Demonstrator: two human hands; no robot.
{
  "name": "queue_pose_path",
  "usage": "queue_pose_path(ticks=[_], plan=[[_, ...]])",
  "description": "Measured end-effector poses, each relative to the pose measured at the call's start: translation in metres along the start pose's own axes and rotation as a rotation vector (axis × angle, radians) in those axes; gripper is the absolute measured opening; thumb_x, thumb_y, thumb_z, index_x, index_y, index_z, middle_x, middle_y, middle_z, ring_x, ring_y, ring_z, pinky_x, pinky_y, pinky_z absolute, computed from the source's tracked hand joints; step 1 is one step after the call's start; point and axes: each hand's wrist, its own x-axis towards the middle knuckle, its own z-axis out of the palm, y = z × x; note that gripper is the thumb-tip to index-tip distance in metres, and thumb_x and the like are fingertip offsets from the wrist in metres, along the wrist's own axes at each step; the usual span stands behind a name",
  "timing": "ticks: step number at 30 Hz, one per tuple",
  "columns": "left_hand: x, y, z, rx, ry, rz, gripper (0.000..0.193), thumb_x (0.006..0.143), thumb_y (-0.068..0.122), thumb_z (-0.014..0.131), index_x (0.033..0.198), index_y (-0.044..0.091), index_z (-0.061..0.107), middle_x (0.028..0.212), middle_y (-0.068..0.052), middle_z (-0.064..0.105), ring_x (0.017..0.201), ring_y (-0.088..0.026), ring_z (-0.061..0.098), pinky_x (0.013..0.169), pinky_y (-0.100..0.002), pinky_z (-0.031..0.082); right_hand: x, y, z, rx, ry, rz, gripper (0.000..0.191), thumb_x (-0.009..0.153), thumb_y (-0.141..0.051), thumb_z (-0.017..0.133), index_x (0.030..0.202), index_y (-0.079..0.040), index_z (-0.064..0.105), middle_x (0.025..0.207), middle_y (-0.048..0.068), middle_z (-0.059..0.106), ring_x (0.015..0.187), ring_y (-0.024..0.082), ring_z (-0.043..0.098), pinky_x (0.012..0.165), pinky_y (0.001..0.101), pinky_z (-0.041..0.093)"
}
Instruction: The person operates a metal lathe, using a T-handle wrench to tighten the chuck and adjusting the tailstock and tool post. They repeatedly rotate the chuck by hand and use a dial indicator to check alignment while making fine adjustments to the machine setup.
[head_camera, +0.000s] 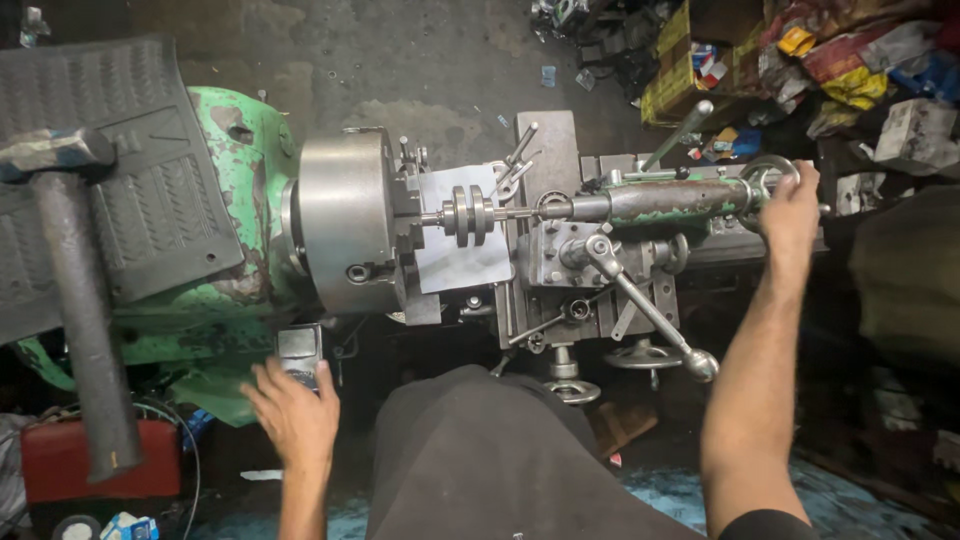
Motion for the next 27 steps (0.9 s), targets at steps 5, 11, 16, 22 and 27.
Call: queue_pose_path(ticks=[5, 11, 16, 22, 27], plan=[[-0.021, -0.018, 0.054, -0.573, -0.236, -0.327, 0.039, 0.110, 0.031, 0.055, 0.129, -0.001, 0.066, 0.115, -0.025, 0.069, 0.105, -0.045, 0.064, 0.091, -0.053, 0.050, -0.048, -0.056, 0.015, -0.688, 0.422, -0.342, 0.063, 0.087, -0.026, 0.069, 0.142, 0.000, 0.058, 0.135, 0.036, 0.055, 0.117, 0.051, 0.056, 0.097, 0.0607, 0.045], [-0.011, -0.055, 0.094, -0.843, -0.433, -0.485, 0.045, 0.116, 0.037, 0.054, 0.119, -0.007, 0.065, 0.115, -0.030, 0.068, 0.106, -0.047, 0.063, 0.096, -0.049, 0.050, -0.081, -0.171, 0.028, 0.423, -0.309, -0.481, 0.029, 0.108, -0.009, 0.063, 0.136, -0.009, 0.065, 0.119, 0.013, 0.074, 0.108, 0.022, 0.072, 0.097, 0.0353, 0.058], [-0.009, -0.057, 0.096, -0.944, -0.489, -0.445, 0.062, 0.096, 0.045, 0.071, 0.127, -0.008, 0.062, 0.124, -0.030, 0.066, 0.112, -0.044, 0.066, 0.095, -0.047, 0.051, -0.078, -0.251, 0.026, 0.337, -0.755, -0.575, 0.033, 0.100, -0.015, 0.066, 0.132, -0.016, 0.069, 0.097, 0.012, 0.074, 0.083, 0.017, 0.068, 0.076, 0.0319, 0.055], [-0.008, -0.054, 0.094, -1.056, -0.495, -0.497, 0.065, 0.089, 0.044, 0.078, 0.129, -0.006, 0.063, 0.124, -0.025, 0.069, 0.110, -0.035, 0.069, 0.093, -0.042, 0.055, -0.078, -0.302, 0.039, 0.096, -0.987, -0.641, 0.047, 0.097, -0.020, 0.061, 0.144, -0.027, 0.062, 0.079, 0.016, 0.069, 0.068, 0.025, 0.063, 0.071, 0.0388, 0.052], [-0.012, -0.056, 0.098, -0.998, -0.537, -0.516, 0.071, 0.085, 0.044, 0.082, 0.129, -0.007, 0.062, 0.123, -0.027, 0.068, 0.109, -0.036, 0.069, 0.093, -0.042, 0.055, -0.081, -0.310, 0.053, 0.061, -1.044, -0.678, 0.055, 0.095, -0.019, 0.058, 0.148, -0.030, 0.054, 0.091, 0.014, 0.075, 0.074, 0.026, 0.071, 0.076, 0.0415, 0.055]])
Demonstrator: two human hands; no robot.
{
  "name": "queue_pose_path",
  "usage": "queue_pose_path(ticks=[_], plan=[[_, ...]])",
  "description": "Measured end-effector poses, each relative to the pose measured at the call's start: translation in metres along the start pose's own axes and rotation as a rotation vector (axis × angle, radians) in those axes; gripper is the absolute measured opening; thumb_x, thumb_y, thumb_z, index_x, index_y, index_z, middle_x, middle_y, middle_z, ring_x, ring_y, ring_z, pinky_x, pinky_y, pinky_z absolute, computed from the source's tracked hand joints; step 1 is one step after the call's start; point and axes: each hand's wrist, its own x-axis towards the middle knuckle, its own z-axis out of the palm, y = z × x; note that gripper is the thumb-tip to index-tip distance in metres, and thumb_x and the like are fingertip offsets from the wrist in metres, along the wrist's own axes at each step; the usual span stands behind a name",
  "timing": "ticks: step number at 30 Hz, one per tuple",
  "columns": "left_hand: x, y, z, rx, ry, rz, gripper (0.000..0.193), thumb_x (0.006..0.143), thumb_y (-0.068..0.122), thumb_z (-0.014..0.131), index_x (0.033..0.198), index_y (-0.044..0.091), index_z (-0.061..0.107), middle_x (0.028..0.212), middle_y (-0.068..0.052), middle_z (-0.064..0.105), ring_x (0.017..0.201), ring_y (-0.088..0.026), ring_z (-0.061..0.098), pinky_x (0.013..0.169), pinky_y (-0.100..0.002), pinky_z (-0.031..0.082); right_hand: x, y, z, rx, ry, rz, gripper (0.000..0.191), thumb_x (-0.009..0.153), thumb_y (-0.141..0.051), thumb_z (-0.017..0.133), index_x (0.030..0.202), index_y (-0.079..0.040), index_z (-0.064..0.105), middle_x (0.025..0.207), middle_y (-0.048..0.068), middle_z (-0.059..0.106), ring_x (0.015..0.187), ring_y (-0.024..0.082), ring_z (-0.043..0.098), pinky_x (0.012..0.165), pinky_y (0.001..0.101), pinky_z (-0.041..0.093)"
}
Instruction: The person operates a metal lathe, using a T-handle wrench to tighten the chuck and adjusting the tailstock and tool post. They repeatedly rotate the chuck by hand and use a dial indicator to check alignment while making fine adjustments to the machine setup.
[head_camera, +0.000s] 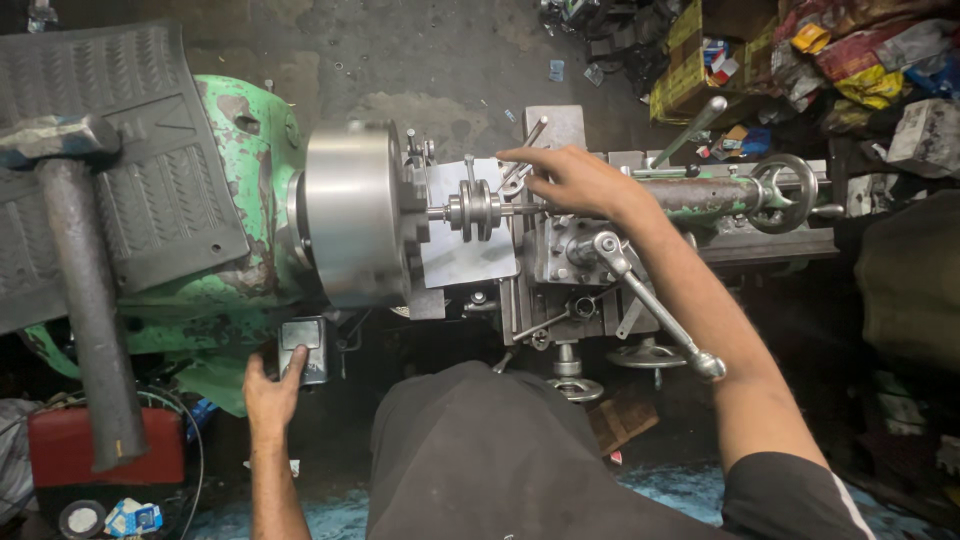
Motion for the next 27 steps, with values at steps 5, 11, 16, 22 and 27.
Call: queue_pose_path(ticks=[5, 11, 16, 22, 27], plan=[[0.002, -0.005, 0.000, 0.099, 0.014, 0.057, 0.078, 0.083, 0.045, 0.087, 0.129, -0.011, 0.061, 0.123, -0.031, 0.068, 0.114, -0.040, 0.066, 0.098, -0.045, 0.052, 0.004, 0.006, 0.004, -0.017, 0.035, -0.053, 0.054, 0.095, -0.018, 0.059, 0.148, -0.028, 0.054, 0.092, 0.017, 0.075, 0.078, 0.029, 0.071, 0.078, 0.0432, 0.054], [0.002, -0.010, 0.000, 0.059, -0.042, 0.051, 0.089, 0.073, 0.049, 0.089, 0.132, -0.011, 0.059, 0.126, -0.031, 0.066, 0.117, -0.041, 0.065, 0.102, -0.046, 0.050, 0.003, 0.003, 0.003, -0.027, 0.011, 0.036, 0.055, 0.095, -0.019, 0.058, 0.148, -0.030, 0.053, 0.084, 0.017, 0.072, 0.069, 0.029, 0.068, 0.074, 0.0448, 0.054], [0.011, -0.011, -0.005, 0.208, -0.154, 0.137, 0.101, 0.061, 0.046, 0.097, 0.131, -0.013, 0.054, 0.123, -0.034, 0.062, 0.115, -0.045, 0.064, 0.099, -0.047, 0.051, 0.005, -0.001, 0.004, -0.065, 0.005, 0.055, 0.056, 0.095, -0.020, 0.059, 0.150, -0.032, 0.051, 0.085, 0.016, 0.073, 0.069, 0.027, 0.067, 0.072, 0.0439, 0.053], [-0.015, 0.000, 0.021, 0.333, 0.007, 0.100, 0.087, 0.066, 0.042, 0.085, 0.130, -0.009, 0.054, 0.125, -0.028, 0.060, 0.115, -0.044, 0.062, 0.100, -0.050, 0.051, 0.009, 0.014, 0.016, -0.089, -0.036, 0.021, 0.062, 0.095, -0.018, 0.057, 0.154, -0.033, 0.045, 0.089, 0.016, 0.072, 0.070, 0.029, 0.068, 0.073, 0.0452, 0.054], [-0.035, 0.016, 0.043, 0.491, 0.188, 0.218, 0.077, 0.082, 0.039, 0.076, 0.139, -0.006, 0.051, 0.125, -0.027, 0.056, 0.116, -0.046, 0.056, 0.100, -0.053, 0.046, 0.008, 0.027, 0.021, -0.136, 0.078, -0.311, 0.060, 0.092, -0.014, 0.062, 0.149, -0.030, 0.054, 0.104, 0.016, 0.077, 0.083, 0.032, 0.071, 0.078, 0.0455, 0.055]])
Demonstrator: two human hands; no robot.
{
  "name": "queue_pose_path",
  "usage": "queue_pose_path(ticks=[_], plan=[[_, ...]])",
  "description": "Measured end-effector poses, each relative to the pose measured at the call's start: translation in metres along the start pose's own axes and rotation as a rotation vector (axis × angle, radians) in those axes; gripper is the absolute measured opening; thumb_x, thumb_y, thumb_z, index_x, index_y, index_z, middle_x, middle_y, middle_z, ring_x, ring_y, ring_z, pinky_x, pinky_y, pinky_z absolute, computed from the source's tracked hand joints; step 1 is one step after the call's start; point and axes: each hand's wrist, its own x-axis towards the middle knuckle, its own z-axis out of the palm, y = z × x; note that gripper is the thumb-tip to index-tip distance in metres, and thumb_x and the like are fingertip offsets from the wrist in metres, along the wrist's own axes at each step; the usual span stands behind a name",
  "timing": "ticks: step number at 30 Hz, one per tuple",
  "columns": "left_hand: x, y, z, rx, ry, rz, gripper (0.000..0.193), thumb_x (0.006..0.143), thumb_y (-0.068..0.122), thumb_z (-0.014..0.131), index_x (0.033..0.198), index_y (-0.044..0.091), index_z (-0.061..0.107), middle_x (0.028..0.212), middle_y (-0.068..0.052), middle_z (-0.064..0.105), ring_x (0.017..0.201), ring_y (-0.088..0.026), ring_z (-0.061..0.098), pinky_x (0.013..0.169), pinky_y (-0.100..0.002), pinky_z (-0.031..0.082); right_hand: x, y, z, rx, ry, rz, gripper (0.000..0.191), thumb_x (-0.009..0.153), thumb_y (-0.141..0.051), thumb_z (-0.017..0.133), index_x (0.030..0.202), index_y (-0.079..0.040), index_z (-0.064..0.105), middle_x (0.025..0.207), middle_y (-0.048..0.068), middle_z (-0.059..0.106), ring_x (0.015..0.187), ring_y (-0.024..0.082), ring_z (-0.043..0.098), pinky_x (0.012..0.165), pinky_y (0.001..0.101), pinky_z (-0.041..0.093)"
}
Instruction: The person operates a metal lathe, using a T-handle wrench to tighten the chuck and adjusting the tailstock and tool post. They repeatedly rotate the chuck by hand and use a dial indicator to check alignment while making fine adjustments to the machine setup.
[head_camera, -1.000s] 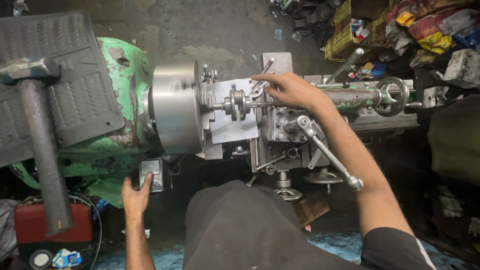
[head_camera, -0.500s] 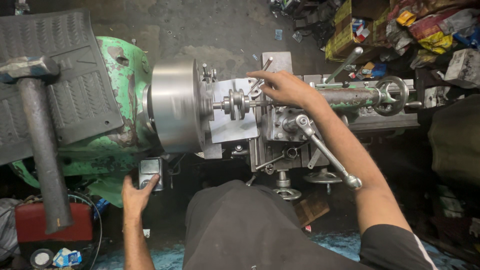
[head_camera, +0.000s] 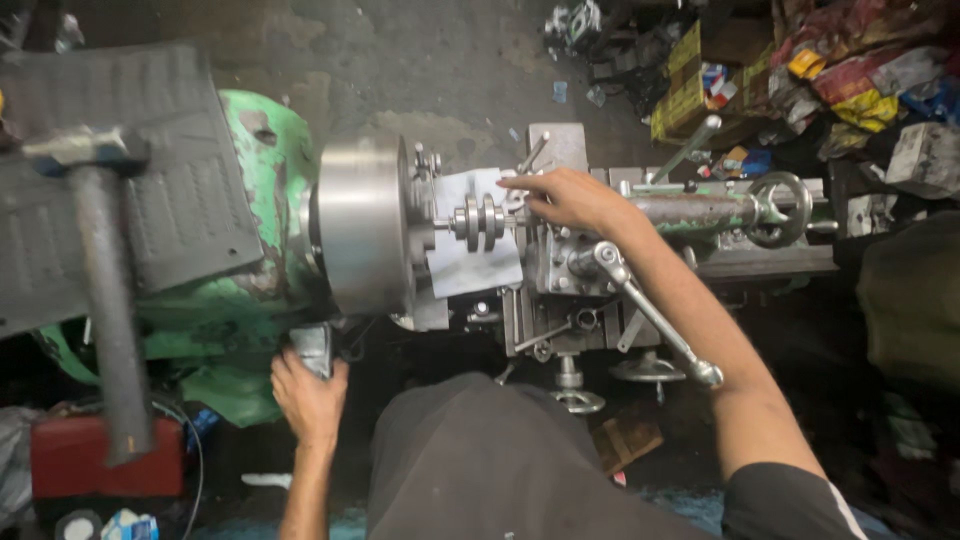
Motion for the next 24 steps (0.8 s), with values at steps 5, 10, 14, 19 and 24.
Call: queue_pose_path(ticks=[5, 10, 14, 19, 24], plan=[[0.007, 0.008, -0.014, 0.036, 0.029, 0.010, 0.080, 0.078, 0.041, 0.077, 0.138, -0.006, 0.050, 0.123, -0.026, 0.057, 0.112, -0.045, 0.057, 0.096, -0.053, 0.047, -0.004, -0.009, -0.008, 0.128, 0.157, 0.189, 0.058, 0.096, -0.018, 0.062, 0.152, -0.022, 0.050, 0.081, 0.018, 0.066, 0.071, 0.029, 0.065, 0.073, 0.0430, 0.052], [0.009, 0.011, -0.026, 0.062, 0.026, 0.012, 0.086, 0.077, 0.043, 0.075, 0.144, -0.005, 0.048, 0.126, -0.026, 0.057, 0.112, -0.043, 0.058, 0.094, -0.052, 0.048, -0.035, -0.014, -0.017, 0.315, 0.326, 0.332, 0.049, 0.097, -0.015, 0.065, 0.146, -0.021, 0.059, 0.073, 0.007, 0.058, 0.066, 0.013, 0.053, 0.063, 0.0305, 0.048], [0.009, 0.008, -0.026, 0.098, 0.037, -0.001, 0.083, 0.078, 0.044, 0.074, 0.141, -0.003, 0.049, 0.128, -0.025, 0.057, 0.115, -0.042, 0.058, 0.096, -0.052, 0.049, -0.096, -0.007, -0.011, 0.482, 0.641, 0.485, 0.046, 0.097, -0.010, 0.066, 0.143, -0.016, 0.062, 0.088, 0.000, 0.066, 0.079, 0.009, 0.059, 0.069, 0.0249, 0.050], [0.012, -0.001, -0.020, 0.116, 0.037, 0.016, 0.085, 0.077, 0.045, 0.074, 0.142, -0.003, 0.047, 0.129, -0.025, 0.056, 0.115, -0.041, 0.058, 0.096, -0.051, 0.050, -0.188, -0.002, 0.034, 0.111, 1.109, 0.533, 0.024, 0.105, -0.004, 0.065, 0.130, -0.005, 0.067, 0.122, 0.009, 0.069, 0.104, 0.012, 0.064, 0.086, 0.0247, 0.053], [0.023, -0.012, -0.012, 0.231, -0.200, -0.002, 0.089, 0.074, 0.055, 0.073, 0.141, 0.003, 0.045, 0.131, -0.022, 0.053, 0.126, -0.038, 0.055, 0.102, -0.047, 0.049, -0.265, -0.024, 0.114, 0.426, 1.439, 0.751, 0.021, 0.112, -0.007, 0.063, 0.132, -0.003, 0.057, 0.092, 0.009, 0.064, 0.079, 0.009, 0.059, 0.070, 0.0228, 0.048]])
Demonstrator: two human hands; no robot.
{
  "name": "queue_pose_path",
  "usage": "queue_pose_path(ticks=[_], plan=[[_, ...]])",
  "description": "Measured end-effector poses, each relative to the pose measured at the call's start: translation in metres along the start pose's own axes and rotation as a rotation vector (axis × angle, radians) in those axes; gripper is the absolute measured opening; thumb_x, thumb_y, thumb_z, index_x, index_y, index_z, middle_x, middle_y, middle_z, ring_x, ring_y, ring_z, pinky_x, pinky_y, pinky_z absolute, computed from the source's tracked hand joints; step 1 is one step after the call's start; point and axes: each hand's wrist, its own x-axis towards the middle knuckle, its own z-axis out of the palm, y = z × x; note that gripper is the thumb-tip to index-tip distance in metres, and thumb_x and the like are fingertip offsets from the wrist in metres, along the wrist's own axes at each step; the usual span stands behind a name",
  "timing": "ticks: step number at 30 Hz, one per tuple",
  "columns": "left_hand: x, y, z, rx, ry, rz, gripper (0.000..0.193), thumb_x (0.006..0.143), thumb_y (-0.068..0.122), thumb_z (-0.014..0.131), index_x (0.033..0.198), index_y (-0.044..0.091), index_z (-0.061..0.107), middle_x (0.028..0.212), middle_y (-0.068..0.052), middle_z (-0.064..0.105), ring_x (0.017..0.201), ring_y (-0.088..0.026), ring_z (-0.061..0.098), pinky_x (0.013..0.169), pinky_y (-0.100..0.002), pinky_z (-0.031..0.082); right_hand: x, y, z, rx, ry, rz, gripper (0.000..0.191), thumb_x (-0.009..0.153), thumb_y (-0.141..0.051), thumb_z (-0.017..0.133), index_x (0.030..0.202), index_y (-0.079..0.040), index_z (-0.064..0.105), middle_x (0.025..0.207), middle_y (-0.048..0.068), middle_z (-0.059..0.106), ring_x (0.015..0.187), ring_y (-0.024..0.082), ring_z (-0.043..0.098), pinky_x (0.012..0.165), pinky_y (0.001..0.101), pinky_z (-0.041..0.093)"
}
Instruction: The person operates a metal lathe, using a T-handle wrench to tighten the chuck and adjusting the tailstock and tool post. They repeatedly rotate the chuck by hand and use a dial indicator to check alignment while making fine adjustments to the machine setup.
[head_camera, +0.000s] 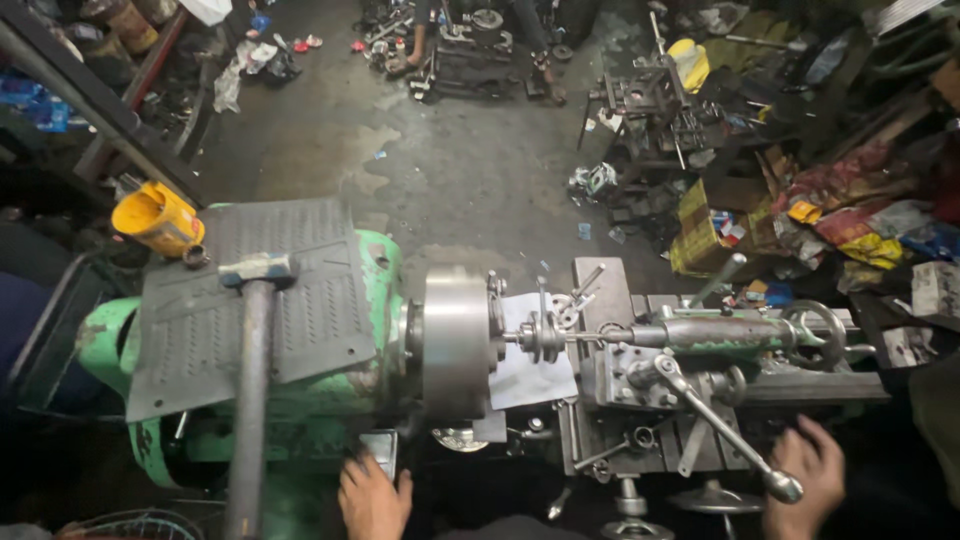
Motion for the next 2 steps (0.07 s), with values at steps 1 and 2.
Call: queue_pose_path(ticks=[1, 2], plan=[[0.0024, 0.0000, -0.0001, 0.067, -0.083, 0.009, 0.094, 0.075, 0.061, 0.072, 0.144, 0.005, 0.043, 0.138, -0.024, 0.049, 0.129, -0.040, 0.050, 0.104, -0.048, 0.045, -0.0181, 0.0040, -0.0124, -0.090, 0.041, -0.070, 0.020, 0.115, -0.007, 0.063, 0.133, -0.001, 0.055, 0.100, 0.015, 0.069, 0.085, 0.013, 0.065, 0.081, 0.0247, 0.054], [0.0059, 0.0020, -0.0005, 0.134, -0.166, 0.021, 0.099, 0.076, 0.067, 0.071, 0.147, 0.006, 0.040, 0.144, -0.026, 0.045, 0.133, -0.041, 0.045, 0.107, -0.048, 0.042, -0.0201, 0.0089, -0.0078, -0.086, 0.049, -0.071, 0.020, 0.115, -0.007, 0.063, 0.133, -0.001, 0.055, 0.100, 0.015, 0.069, 0.085, 0.013, 0.065, 0.081, 0.0247, 0.054]])
